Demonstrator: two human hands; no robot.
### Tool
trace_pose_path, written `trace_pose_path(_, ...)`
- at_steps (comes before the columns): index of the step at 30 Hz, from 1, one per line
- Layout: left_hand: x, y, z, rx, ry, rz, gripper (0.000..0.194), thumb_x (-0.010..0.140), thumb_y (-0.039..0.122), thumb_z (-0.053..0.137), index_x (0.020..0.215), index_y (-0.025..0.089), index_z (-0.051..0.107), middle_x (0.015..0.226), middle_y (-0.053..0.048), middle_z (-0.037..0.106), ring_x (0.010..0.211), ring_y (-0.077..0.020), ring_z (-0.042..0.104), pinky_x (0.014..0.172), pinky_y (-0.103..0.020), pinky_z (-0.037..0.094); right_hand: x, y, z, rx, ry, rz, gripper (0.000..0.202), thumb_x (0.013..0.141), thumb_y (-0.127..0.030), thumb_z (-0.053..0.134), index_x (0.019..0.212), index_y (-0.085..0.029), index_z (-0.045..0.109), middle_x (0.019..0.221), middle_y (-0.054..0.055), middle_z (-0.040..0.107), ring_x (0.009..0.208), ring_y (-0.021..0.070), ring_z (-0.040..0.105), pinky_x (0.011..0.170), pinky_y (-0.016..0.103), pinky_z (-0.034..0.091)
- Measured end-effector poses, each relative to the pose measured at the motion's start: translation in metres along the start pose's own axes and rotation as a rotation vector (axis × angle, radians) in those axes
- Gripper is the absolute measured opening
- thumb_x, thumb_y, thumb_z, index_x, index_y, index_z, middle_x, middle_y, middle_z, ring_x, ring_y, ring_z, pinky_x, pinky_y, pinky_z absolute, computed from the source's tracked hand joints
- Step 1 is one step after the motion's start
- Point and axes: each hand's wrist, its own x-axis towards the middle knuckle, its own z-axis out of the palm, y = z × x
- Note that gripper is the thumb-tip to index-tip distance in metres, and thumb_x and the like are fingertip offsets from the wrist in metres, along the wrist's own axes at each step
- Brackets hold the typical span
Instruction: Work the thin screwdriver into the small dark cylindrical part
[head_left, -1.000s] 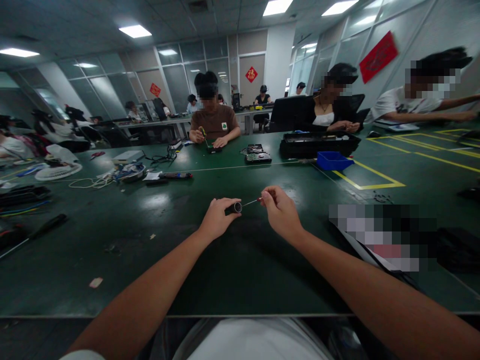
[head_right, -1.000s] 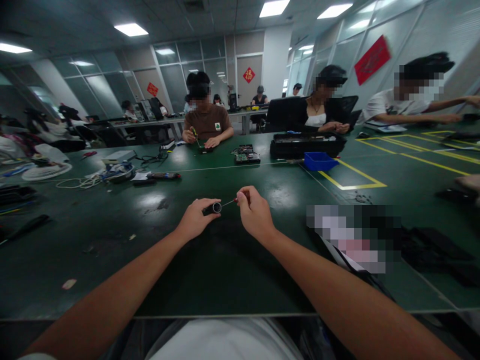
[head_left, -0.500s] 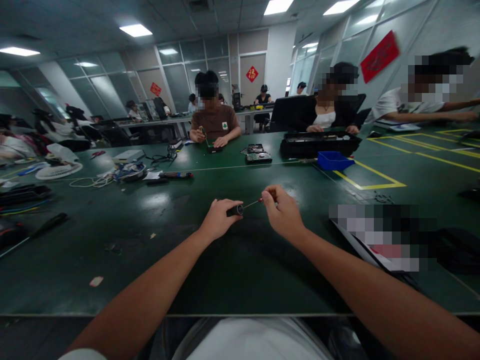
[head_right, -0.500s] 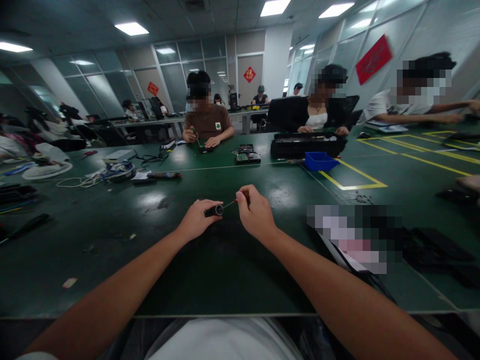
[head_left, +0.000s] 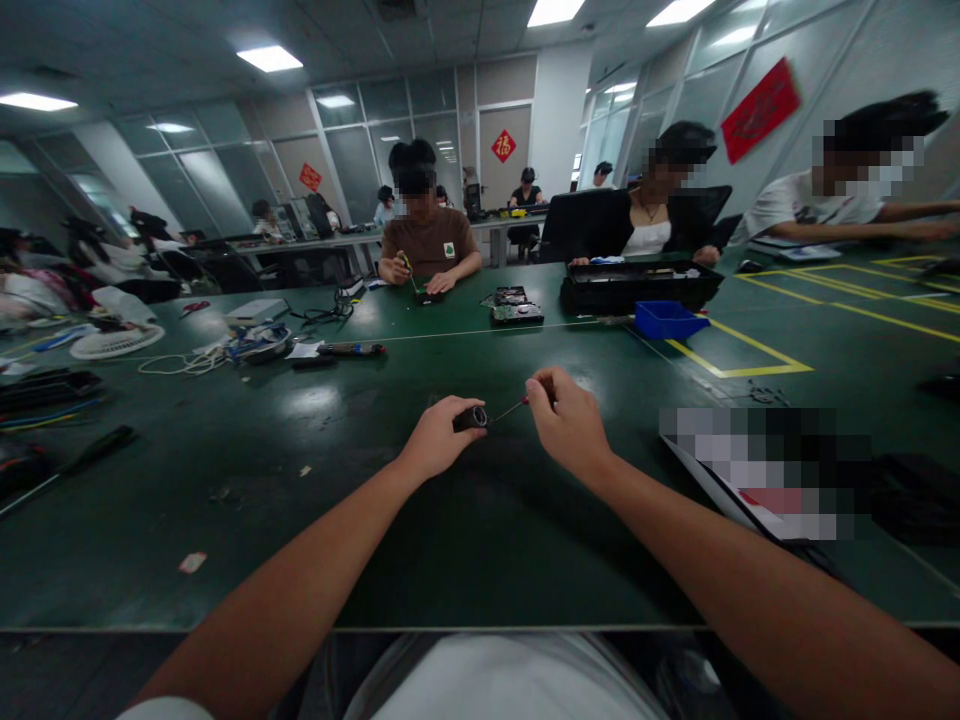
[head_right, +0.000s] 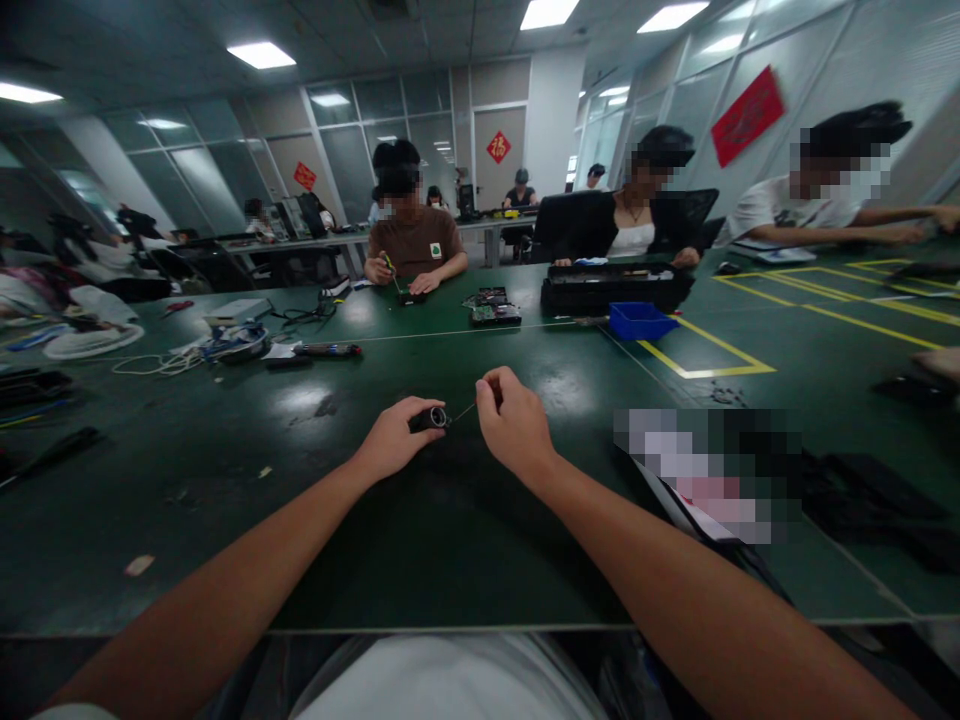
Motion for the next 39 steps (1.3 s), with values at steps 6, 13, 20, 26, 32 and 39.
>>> trace_pose_path(6, 0.003, -0.005, 0.005, -0.206, 0.097, -0.102, 0.04, 0.079, 0.022, 0.075, 0.119, 0.022, 0.068, 0.117, -0.008, 0.069, 0.107, -0.0237, 0.064, 0.098, -0.04, 0.049, -0.001, 0.0, 0.001, 0.012, 0.037, -0.023, 0.02, 0.097, -0.036, 0.046, 0.086, -0.023, 0.057, 0.076, 0.004, 0.068, 0.071, 0.0216, 0.064, 0.063, 0.033, 0.042)
trace_pose_path(13, 0.004, -0.008, 0.006, -0.427, 0.115, -0.13, 0.041, 0.091, 0.029, 0.059, 0.131, 0.021, 0.052, 0.12, -0.009, 0.066, 0.108, -0.0207, 0.063, 0.098, -0.038, 0.047, -0.001, 0.002, 0.003, 0.113, 0.134, -0.042, 0.017, 0.094, -0.038, 0.054, 0.096, -0.022, 0.059, 0.088, 0.007, 0.07, 0.081, 0.0236, 0.067, 0.073, 0.037, 0.05)
trace_pose_path(20, -0.001, 0.02, 0.005, 0.04, -0.073, -0.064, 0.031, 0.087, 0.041, 0.066, 0.11, 0.019, 0.065, 0.104, -0.008, 0.07, 0.093, -0.0236, 0.064, 0.084, -0.037, 0.05, -0.001, 0.001, 0.003, 0.099, 0.2, -0.094, 0.019, 0.093, -0.037, 0.057, 0.103, -0.022, 0.059, 0.093, 0.008, 0.07, 0.085, 0.0248, 0.068, 0.079, 0.042, 0.053)
trace_pose_path(26, 0.011, 0.025, 0.024, 0.321, -0.233, 0.006, 0.042, 0.095, 0.041, 0.055, 0.129, 0.017, 0.062, 0.115, -0.013, 0.069, 0.1, -0.027, 0.065, 0.083, -0.037, 0.05, 0.0, 0.006, 0.006, 0.091, 0.197, -0.136, 0.018, 0.093, -0.036, 0.057, 0.103, -0.022, 0.06, 0.091, 0.008, 0.07, 0.085, 0.0246, 0.068, 0.079, 0.042, 0.053)
trace_pose_path(32, 0.026, 0.023, 0.028, 0.506, -0.35, 0.061, 0.031, 0.094, 0.04, 0.054, 0.112, 0.019, 0.069, 0.102, -0.011, 0.066, 0.091, -0.0256, 0.065, 0.076, -0.034, 0.049, -0.001, 0.004, 0.005, 0.066, 0.176, -0.133, 0.017, 0.093, -0.036, 0.056, 0.101, -0.022, 0.061, 0.091, 0.008, 0.07, 0.085, 0.0249, 0.068, 0.079, 0.041, 0.053)
trace_pose_path(39, 0.027, 0.008, 0.005, 0.208, -0.26, 0.045, 0.023, 0.091, 0.037, 0.058, 0.104, 0.021, 0.069, 0.099, -0.009, 0.071, 0.089, -0.0255, 0.065, 0.079, -0.036, 0.048, 0.0, 0.002, 0.003, 0.06, 0.149, -0.114, 0.016, 0.094, -0.036, 0.055, 0.102, -0.023, 0.061, 0.092, 0.008, 0.071, 0.088, 0.0257, 0.068, 0.081, 0.043, 0.052)
